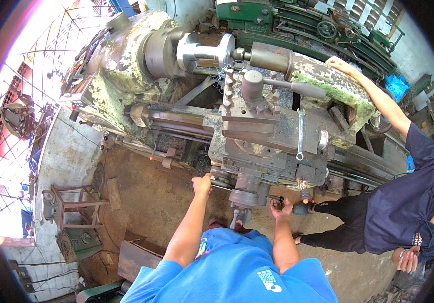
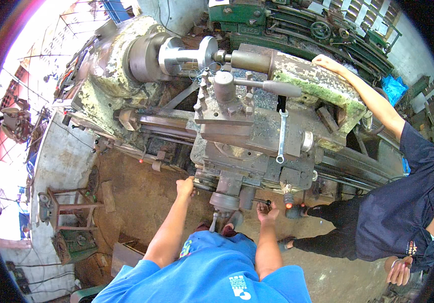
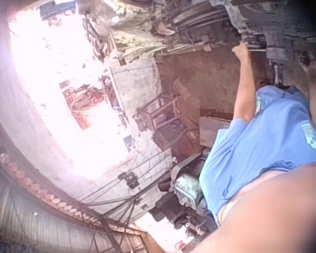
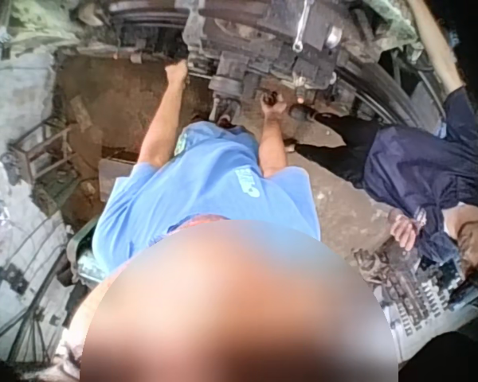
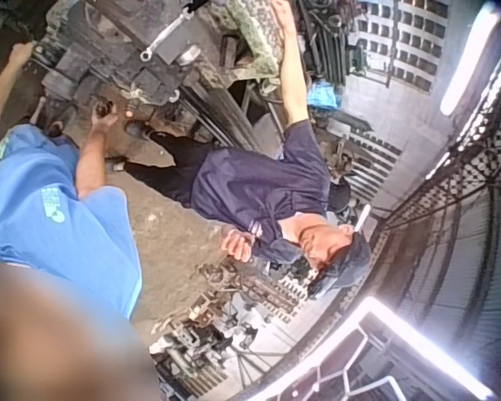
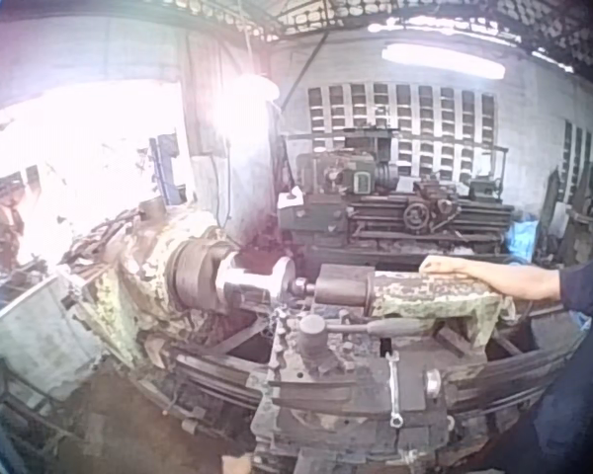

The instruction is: The person operates a metal lathe, turning handwheels to advance the carriage and tool post while a cylindrical workpiece rotates. They periodically use a wrench to clear metal shavings from the work area and adjust the tool position. Another person stands nearby observing the process.

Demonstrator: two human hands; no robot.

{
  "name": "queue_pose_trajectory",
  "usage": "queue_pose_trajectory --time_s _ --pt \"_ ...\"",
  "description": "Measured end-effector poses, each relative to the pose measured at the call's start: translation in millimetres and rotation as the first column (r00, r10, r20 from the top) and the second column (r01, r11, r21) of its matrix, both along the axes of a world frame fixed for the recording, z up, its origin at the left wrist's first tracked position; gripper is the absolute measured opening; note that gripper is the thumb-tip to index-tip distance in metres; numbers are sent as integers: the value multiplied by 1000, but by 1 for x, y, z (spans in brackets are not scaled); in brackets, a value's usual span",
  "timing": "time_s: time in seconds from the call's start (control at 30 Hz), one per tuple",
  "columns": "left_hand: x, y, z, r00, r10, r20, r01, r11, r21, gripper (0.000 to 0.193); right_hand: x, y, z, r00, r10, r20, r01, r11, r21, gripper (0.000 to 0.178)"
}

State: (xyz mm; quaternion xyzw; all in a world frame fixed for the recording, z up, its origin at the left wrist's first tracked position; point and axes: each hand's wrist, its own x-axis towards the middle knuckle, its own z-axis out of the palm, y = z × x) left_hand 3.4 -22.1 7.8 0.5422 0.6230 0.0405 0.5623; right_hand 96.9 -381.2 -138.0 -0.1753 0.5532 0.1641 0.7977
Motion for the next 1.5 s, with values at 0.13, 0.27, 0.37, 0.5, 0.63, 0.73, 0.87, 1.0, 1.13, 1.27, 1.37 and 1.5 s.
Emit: queue_pose_trajectory --time_s 0.13,0.27,0.37,0.5,0.63,0.73,0.87,1.0,1.13,1.27,1.37,1.5 --pt "3 -6 1 1000 15 -8 -14 999 38 53 -1 2 4 1000 0 10 0 1000 -1 27" --pt "3 0 0 1000 12 -21 -11 999 44 48 0 6 13 1000 7 -20 -8 1000 -30 26" --pt "3 1 0 1000 25 0 -25 999 36 45 1 8 19 1000 9 -18 -9 1000 -21 27" --pt "3 0 -2 999 28 20 -29 999 36 44 -1 8 19 1000 16 7 -15 1000 -24 27" --pt "2 3 -4 999 18 34 -19 1000 19 46 -2 7 16 999 -9 34 10 999 -47 29" --pt "1 5 -5 999 16 31 -16 1000 1 48 -1 8 16 1000 8 -1 -8 999 -46 25" --pt "1 6 -6 999 14 43 -12 999 -30 49 -1 8 16 1000 3 25 -2 1000 -29 24" --pt "0 8 -8 999 8 40 -7 1000 -25 49 -4 7 13 1000 21 22 -21 1000 -21 25" --pt "0 10 -14 999 8 48 -8 1000 -6 38 0 9 13 1000 21 -15 -23 991 -133 34" --pt "1 1 -20 1000 25 -3 -25 993 115 44 15 6 17 983 135 126 -97 958 -270 36" --pt "3 -5 -18 993 -29 -118 51 980 190 47 24 -6 19 991 121 -54 -131 832 -538 33" --pt "2 2 -9 1000 22 -15 -21 996 84 43 26 -35 36 967 161 200 51 644 -763 25"
